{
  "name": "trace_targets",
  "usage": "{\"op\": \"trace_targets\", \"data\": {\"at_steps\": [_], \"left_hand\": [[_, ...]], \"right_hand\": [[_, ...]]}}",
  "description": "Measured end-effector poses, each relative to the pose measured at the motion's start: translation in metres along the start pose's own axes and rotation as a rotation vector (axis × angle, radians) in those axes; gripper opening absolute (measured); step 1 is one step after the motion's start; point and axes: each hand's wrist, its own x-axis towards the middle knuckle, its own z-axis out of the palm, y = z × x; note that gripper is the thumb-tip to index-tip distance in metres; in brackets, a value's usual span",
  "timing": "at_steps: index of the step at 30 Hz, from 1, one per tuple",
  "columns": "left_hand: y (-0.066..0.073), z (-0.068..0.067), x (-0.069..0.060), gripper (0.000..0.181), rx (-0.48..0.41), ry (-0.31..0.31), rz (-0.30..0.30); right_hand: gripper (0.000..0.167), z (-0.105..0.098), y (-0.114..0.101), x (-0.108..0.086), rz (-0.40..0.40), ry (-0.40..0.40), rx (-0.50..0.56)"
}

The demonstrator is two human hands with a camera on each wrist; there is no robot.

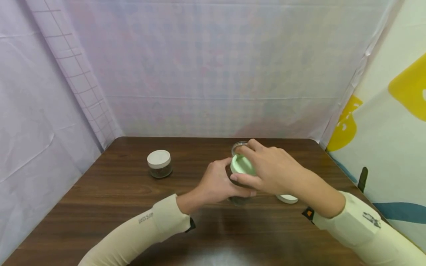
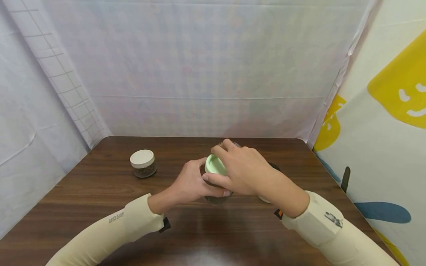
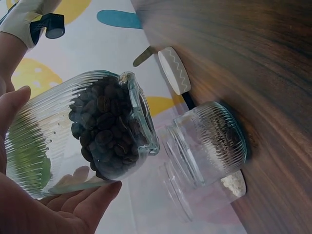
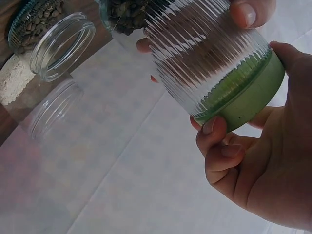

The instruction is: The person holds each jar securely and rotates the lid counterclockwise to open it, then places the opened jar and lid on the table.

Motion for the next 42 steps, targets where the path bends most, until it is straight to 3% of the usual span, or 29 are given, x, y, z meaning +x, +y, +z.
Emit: {"op": "trace_targets", "data": {"at_steps": [10, 25, 30, 36, 42], "left_hand": [[-0.006, 0.002, 0.001, 0.060, 0.023, -0.046, 0.021], [-0.011, 0.003, 0.004, 0.056, 0.025, -0.134, 0.066], [-0.015, 0.003, 0.003, 0.058, 0.034, -0.165, 0.116], [-0.016, 0.002, 0.001, 0.060, 0.054, -0.159, 0.161], [-0.018, 0.003, 0.001, 0.063, 0.044, -0.162, 0.169]], "right_hand": [[0.061, 0.004, 0.002, -0.003, -0.011, -0.049, 0.018], [0.058, 0.006, 0.003, -0.006, -0.020, -0.021, -0.001], [0.055, 0.005, 0.003, -0.009, -0.043, -0.054, 0.056], [0.048, -0.002, 0.001, -0.013, -0.081, -0.104, 0.112], [0.059, -0.008, 0.002, -0.016, -0.095, -0.115, 0.167]]}}
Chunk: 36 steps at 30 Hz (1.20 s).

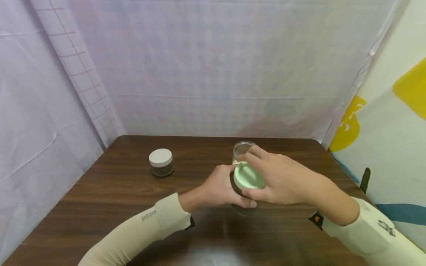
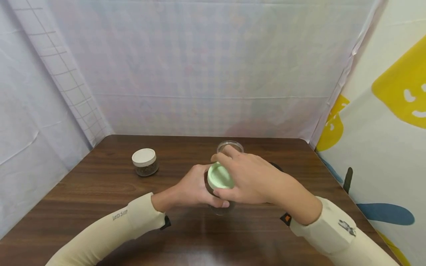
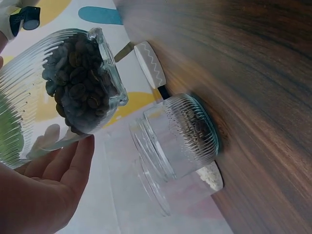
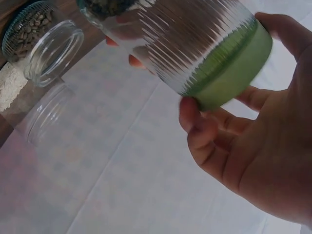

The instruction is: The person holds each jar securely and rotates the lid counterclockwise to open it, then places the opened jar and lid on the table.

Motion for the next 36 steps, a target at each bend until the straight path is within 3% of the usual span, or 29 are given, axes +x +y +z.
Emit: {"op": "trace_targets", "data": {"at_steps": [5, 12, 17, 20, 27, 32, 36], "left_hand": [[-0.001, 0.000, 0.000, 0.064, -0.006, -0.005, 0.011], [-0.001, 0.002, 0.000, 0.064, -0.009, -0.003, 0.020], [-0.002, 0.003, -0.001, 0.065, -0.027, 0.008, 0.033], [-0.001, 0.002, 0.000, 0.062, -0.052, 0.004, 0.025], [0.000, 0.004, 0.002, 0.062, -0.014, 0.048, -0.047], [0.002, 0.007, 0.004, 0.058, 0.017, 0.074, -0.100], [0.002, 0.010, 0.003, 0.052, 0.013, 0.064, -0.092]], "right_hand": [[0.067, -0.007, 0.002, -0.003, -0.026, -0.007, 0.061], [0.055, -0.013, 0.006, -0.004, -0.130, -0.053, 0.104], [0.060, -0.015, 0.006, -0.005, -0.121, -0.080, 0.107], [0.064, -0.017, 0.005, -0.006, -0.062, -0.034, 0.055], [0.070, -0.017, 0.000, 0.001, 0.231, 0.081, -0.105], [0.076, -0.011, -0.005, 0.003, 0.292, 0.085, -0.161], [0.083, -0.005, -0.008, 0.006, 0.291, 0.072, -0.195]]}}
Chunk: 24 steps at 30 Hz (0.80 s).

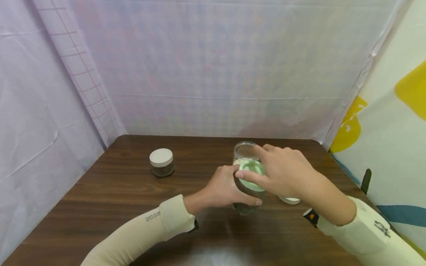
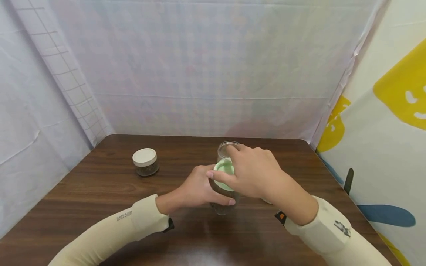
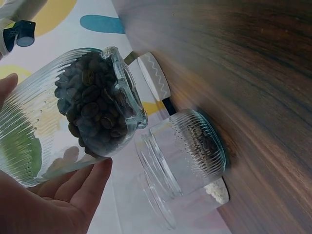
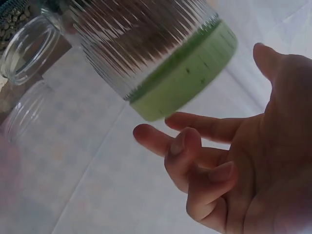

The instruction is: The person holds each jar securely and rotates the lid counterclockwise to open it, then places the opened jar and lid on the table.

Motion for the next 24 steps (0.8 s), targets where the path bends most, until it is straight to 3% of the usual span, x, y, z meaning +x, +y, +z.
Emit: {"op": "trace_targets", "data": {"at_steps": [4, 11, 18, 24], "left_hand": [[-0.0001, 0.0002, 0.0005, 0.049, -0.011, -0.015, 0.027], [-0.0014, -0.0002, 0.0002, 0.050, -0.028, -0.031, 0.046], [-0.0043, 0.0005, -0.0022, 0.055, -0.026, -0.014, 0.040], [-0.0059, 0.0011, -0.0029, 0.064, 0.008, 0.009, 0.048]], "right_hand": [[0.083, 0.0052, -0.0030, 0.0031, -0.052, -0.009, -0.046], [0.070, 0.0093, -0.0018, 0.0057, -0.152, 0.001, -0.070], [0.064, 0.0061, 0.0014, 0.0035, -0.248, -0.033, -0.024], [0.058, -0.0005, 0.0048, 0.0004, -0.297, -0.113, 0.031]]}}
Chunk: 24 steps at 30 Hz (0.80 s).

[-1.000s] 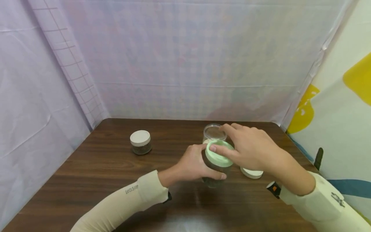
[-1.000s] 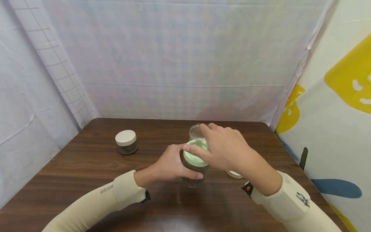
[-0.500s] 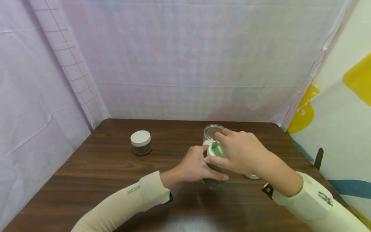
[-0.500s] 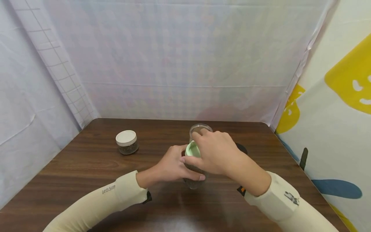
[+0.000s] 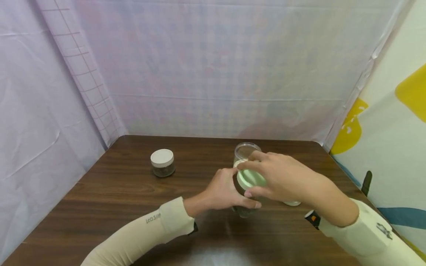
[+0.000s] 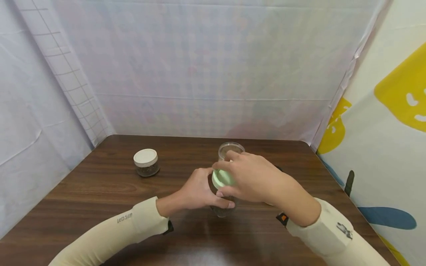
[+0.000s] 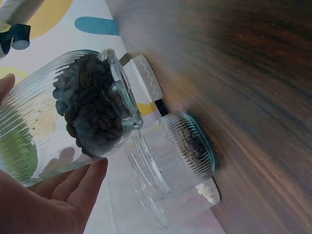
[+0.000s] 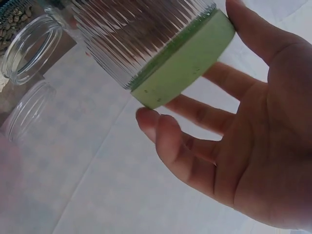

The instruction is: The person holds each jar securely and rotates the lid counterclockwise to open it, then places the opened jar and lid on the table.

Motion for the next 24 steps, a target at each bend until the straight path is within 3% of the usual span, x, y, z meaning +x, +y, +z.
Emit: {"op": "trace_targets", "data": {"at_steps": [3, 8, 15, 20, 24], "left_hand": [[0.0006, -0.0003, 0.0002, 0.067, -0.001, 0.001, -0.009], [0.0020, -0.0007, 0.0005, 0.057, -0.008, -0.004, 0.008], [0.0024, -0.0007, 0.0003, 0.056, -0.006, -0.004, 0.033], [0.0017, -0.0012, -0.0002, 0.058, -0.060, -0.014, 0.019], [0.0013, -0.0014, -0.0010, 0.056, -0.065, -0.026, -0.012]], "right_hand": [[0.061, -0.0035, 0.0015, -0.0026, -0.021, -0.036, 0.036], [0.064, -0.0082, 0.0034, -0.0055, -0.074, -0.082, 0.105], [0.070, -0.0097, 0.0035, -0.0071, -0.098, -0.087, 0.168], [0.084, -0.0099, 0.0029, -0.0078, -0.039, -0.023, 0.187], [0.070, -0.0084, 0.0020, -0.0047, 0.090, 0.093, 0.112]]}}
